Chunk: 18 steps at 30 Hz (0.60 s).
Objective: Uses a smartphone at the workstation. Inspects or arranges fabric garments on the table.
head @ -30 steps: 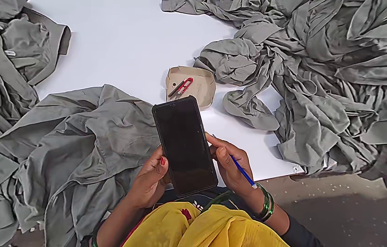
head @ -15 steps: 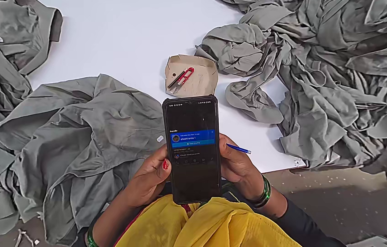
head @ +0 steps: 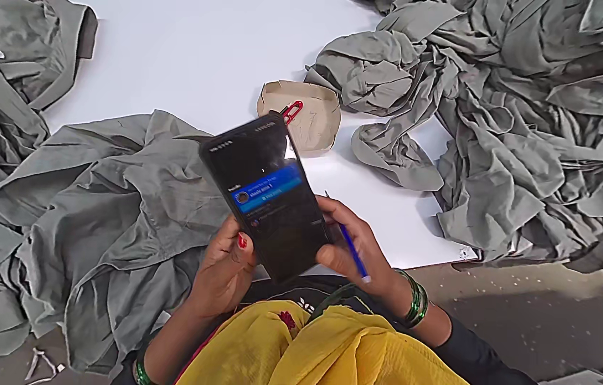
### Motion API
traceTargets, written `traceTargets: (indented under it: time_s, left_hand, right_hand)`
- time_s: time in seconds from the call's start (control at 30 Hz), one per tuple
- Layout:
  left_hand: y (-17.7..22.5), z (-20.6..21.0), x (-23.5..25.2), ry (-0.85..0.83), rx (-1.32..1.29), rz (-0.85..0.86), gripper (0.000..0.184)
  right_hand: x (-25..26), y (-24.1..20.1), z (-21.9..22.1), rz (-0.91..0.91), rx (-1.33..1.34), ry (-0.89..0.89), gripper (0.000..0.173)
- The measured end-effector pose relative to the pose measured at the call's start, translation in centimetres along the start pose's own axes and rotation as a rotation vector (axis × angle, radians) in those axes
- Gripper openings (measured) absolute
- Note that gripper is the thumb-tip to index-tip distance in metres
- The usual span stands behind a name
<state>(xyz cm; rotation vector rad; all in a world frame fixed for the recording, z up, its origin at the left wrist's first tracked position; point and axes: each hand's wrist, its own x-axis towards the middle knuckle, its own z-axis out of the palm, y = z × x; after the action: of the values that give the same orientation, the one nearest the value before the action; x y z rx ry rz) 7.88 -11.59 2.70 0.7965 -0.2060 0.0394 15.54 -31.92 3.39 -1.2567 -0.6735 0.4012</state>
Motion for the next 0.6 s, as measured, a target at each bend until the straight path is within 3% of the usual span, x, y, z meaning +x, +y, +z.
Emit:
traceTargets:
  time_s: [0.07,0.27,0.6]
  left_hand:
    - [-0.06,-0.3,0.11,0.034,-0.042,0.036,0.037]
    - [-0.43,-0.39,-0.18,0.047,-0.036,0.025,0.037]
    - [-0.6,-0.79,-0.33,0.048,-0.201,-0.027,0.034]
  right_hand:
    - [-0.23,0.08,0.2,-0.007,-0.051,-0.056,0.073]
    - [-0.57,0.84,0.68,0.009,-0.138,-0.019,0.072]
    - [-0.87,0.19,0.07,-0.042,-0.046,-0.072,0.07]
